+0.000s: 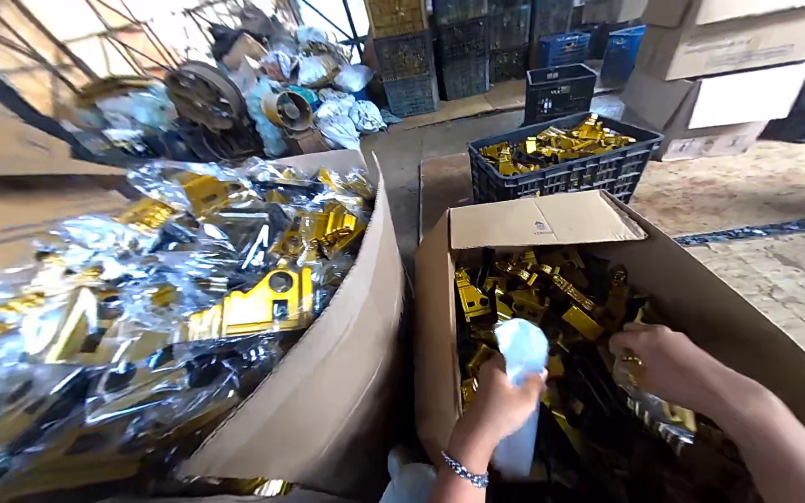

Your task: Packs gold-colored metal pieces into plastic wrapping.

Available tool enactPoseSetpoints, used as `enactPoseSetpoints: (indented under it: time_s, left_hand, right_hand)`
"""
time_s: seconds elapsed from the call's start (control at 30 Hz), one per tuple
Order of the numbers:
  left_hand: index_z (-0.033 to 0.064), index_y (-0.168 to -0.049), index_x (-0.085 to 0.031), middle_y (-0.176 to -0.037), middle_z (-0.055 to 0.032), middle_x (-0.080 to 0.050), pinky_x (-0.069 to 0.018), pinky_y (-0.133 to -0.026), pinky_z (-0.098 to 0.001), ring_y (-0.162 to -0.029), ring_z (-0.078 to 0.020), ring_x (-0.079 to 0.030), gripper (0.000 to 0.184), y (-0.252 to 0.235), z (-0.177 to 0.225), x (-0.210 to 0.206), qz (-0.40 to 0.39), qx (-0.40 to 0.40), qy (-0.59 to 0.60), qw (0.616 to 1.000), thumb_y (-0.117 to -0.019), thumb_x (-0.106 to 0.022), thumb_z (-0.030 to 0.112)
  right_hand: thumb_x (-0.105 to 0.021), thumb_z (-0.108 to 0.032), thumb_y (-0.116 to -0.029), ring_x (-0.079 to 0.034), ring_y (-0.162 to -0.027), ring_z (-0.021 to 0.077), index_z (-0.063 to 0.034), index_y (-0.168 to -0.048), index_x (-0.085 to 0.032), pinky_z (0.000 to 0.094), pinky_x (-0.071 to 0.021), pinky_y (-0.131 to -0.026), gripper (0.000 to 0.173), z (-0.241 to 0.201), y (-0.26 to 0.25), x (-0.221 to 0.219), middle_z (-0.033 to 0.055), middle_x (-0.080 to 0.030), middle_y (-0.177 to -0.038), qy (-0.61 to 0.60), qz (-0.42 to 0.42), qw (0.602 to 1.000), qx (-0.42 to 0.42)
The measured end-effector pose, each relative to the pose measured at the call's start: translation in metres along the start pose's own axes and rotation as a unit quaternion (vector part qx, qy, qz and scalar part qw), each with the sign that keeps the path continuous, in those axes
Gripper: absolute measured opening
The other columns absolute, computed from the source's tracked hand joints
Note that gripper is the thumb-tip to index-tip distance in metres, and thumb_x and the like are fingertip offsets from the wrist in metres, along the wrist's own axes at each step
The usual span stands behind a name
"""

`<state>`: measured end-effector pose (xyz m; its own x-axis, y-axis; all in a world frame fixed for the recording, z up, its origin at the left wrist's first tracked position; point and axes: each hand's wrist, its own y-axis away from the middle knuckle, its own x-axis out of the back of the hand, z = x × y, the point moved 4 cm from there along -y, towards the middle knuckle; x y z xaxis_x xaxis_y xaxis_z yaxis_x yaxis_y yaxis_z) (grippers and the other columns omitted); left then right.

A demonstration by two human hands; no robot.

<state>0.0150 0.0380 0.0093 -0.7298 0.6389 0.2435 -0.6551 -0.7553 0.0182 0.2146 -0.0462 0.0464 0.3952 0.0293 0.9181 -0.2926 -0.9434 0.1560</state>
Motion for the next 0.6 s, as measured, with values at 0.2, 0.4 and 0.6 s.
enactPoseSetpoints:
  time_s: [0.2, 0.4, 0.6]
  left_hand:
    - [-0.0126, -0.106, -0.07, -0.104, -0.0252, -0.072, -0.0546, -0.095, -0.0485, -0.102, -0.0339, -0.071, 0.024, -0.002, 0.004, -0.019, 0.02, -0.14, -0.153, 0.978, -0.0845, -0.068, -0.001]
    - [-0.0097, -0.098, -0.071, -0.09, -0.0205, -0.073, -0.0589, -0.077, -0.0484, -0.085, -0.0311, -0.073, 0.035, 0.006, 0.0, -0.039, 0.085, -0.236, -0.158, 0.955, -0.0721, -0.082, 0.012]
    - [-0.0124, -0.108, -0.068, -0.102, -0.0264, -0.071, -0.0536, -0.089, -0.0527, -0.1, -0.0376, -0.07, 0.037, 0.01, 0.004, -0.04, 0.001, -0.101, -0.232, 0.967, -0.0829, -0.076, 0.014]
  right_hand:
    - [-0.048, -0.033, -0.1072, -0.065, -0.118, 0.015, -0.0002, -0.136, -0.054, 0.0351, -0.055, -0.103, 0.045, -0.053, 0.003, 0.054, 0.0081, -0.065, -0.132, -0.33, 0.329, 0.846, 0.26]
    - [-0.02, -0.044, -0.1076, -0.04, -0.147, 0.0324, 0.0005, -0.141, -0.058, 0.0584, -0.0227, -0.123, 0.068, -0.057, -0.032, -0.061, 0.0174, -0.052, -0.151, -0.315, 0.134, 0.925, 0.167]
    - [-0.015, -0.053, -0.1089, -0.051, -0.14, 0.0269, -0.0102, -0.124, -0.073, 0.0562, -0.0365, -0.115, 0.074, -0.071, -0.01, -0.077, 0.0096, -0.063, -0.141, -0.296, 0.207, 0.901, 0.238]
